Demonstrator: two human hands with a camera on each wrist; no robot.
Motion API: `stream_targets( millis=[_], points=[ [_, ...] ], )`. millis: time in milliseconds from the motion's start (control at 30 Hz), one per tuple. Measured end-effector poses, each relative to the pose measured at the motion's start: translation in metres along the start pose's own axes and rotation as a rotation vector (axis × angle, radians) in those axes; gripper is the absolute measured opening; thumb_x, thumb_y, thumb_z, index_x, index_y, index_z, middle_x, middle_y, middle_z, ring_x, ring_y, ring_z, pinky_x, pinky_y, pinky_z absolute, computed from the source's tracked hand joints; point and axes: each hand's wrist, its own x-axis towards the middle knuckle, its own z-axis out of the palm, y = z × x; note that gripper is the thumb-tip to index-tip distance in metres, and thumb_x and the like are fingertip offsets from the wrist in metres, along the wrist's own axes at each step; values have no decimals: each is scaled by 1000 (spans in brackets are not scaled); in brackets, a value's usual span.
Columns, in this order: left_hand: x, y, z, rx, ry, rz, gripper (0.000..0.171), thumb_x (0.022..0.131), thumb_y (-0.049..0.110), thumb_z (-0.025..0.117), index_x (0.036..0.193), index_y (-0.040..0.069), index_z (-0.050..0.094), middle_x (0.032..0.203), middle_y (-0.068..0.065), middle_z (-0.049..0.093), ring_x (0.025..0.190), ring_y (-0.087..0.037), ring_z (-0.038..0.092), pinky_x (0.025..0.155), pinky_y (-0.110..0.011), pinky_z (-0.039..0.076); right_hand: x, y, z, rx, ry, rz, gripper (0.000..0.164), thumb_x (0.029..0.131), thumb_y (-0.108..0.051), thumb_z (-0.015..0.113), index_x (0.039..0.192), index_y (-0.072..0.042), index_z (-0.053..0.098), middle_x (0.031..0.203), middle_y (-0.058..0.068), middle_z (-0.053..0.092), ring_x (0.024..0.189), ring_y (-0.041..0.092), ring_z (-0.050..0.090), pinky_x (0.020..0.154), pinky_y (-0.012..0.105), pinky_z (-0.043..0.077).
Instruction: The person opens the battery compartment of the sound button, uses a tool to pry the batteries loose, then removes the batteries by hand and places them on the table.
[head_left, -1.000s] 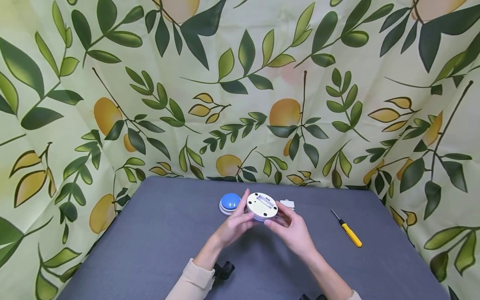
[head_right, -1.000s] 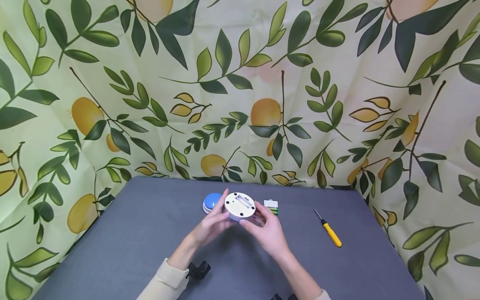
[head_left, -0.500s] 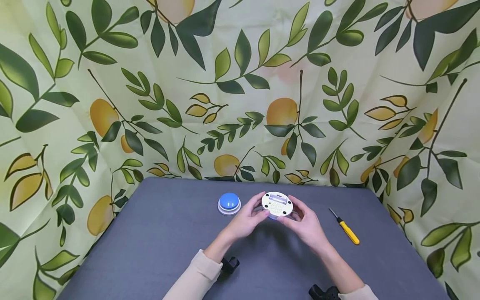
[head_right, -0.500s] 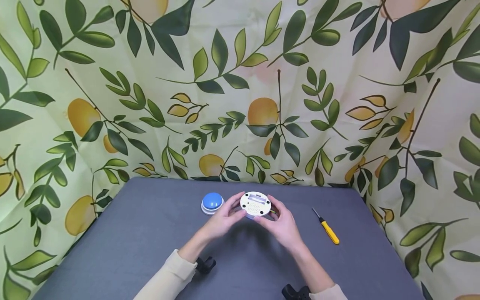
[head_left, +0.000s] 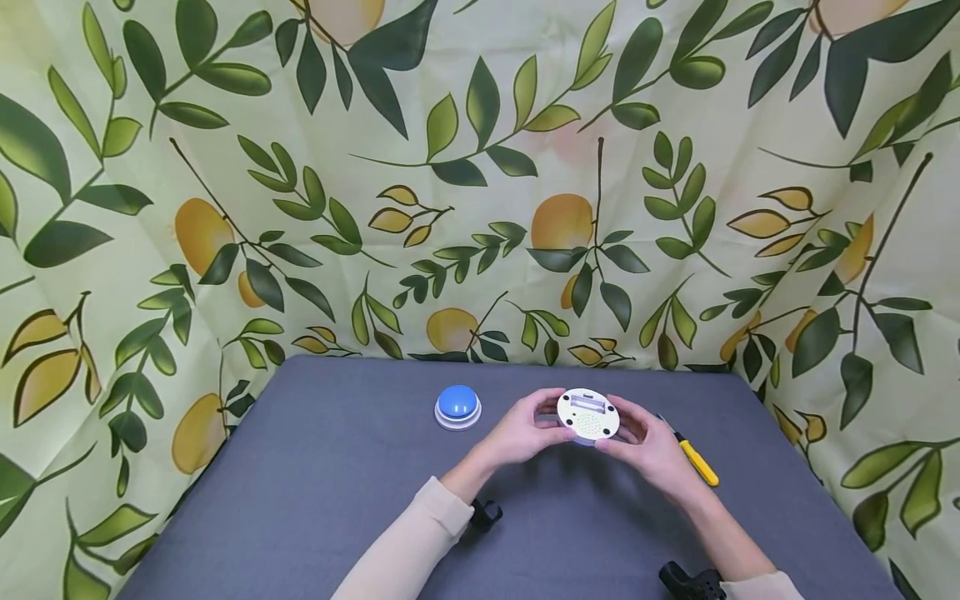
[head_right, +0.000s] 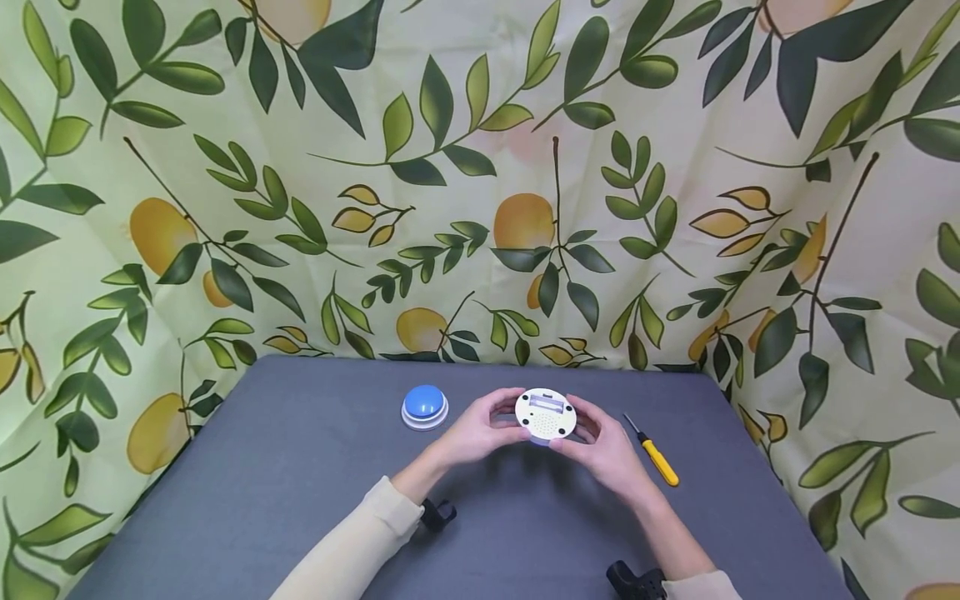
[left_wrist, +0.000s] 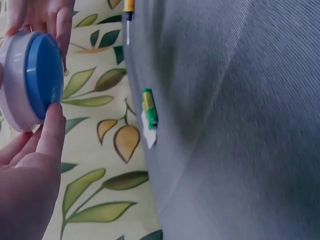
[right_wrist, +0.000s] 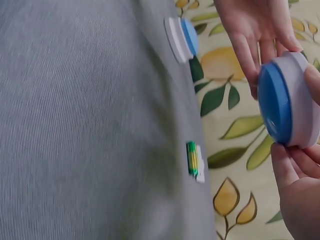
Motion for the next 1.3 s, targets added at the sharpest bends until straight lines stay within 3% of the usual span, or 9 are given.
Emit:
stream_targets(
  millis=[133,267,467,700,1067,1300],
  points=[
    [9,-4,11,29,21,-12,65,88,7,79,143,-6,48,136,-14,60,120,-23,61,102,-36,50,0,8,-7,-16,14,-8,85,86,-15,83,152,7,35,149,29,44,131,43,50,92,17,50],
    [17,-11,23,52,48,-53,64,86,6,81,142,-6,50,134,-14,61,116,-23,63,99,-33,51,1,16,-13,-45,29,-8,82,88,-11,81,152,10,34,149,32,43,132,44,49,92,15,49],
    [28,-23,41,92,81,-110,62,83,4,83,137,-7,54,116,-11,69,102,-14,66,89,-22,52,1,29,-19,-79,23,49,81,90,-9,78,151,13,31,148,36,41,133,46,48,91,20,52],
    [31,-30,56,187,124,-159,57,80,7,86,129,-6,60,104,-8,72,93,-11,67,79,-21,52,0,46,-23,-106,26,88,76,90,-5,76,149,15,33,145,37,44,131,46,50,92,26,53],
    [34,-35,66,318,136,-203,50,78,10,88,121,-1,64,88,-1,70,75,-2,59,70,-19,49,-2,57,-23,-140,27,108,73,89,0,75,147,18,34,140,38,48,126,45,54,90,28,55],
    [31,-33,62,351,131,-194,56,79,12,87,127,-3,61,96,-6,72,83,-8,65,74,-20,51,-4,47,-25,-244,37,85,74,89,-6,77,145,20,35,138,39,49,124,48,55,94,42,54]
  ],
)
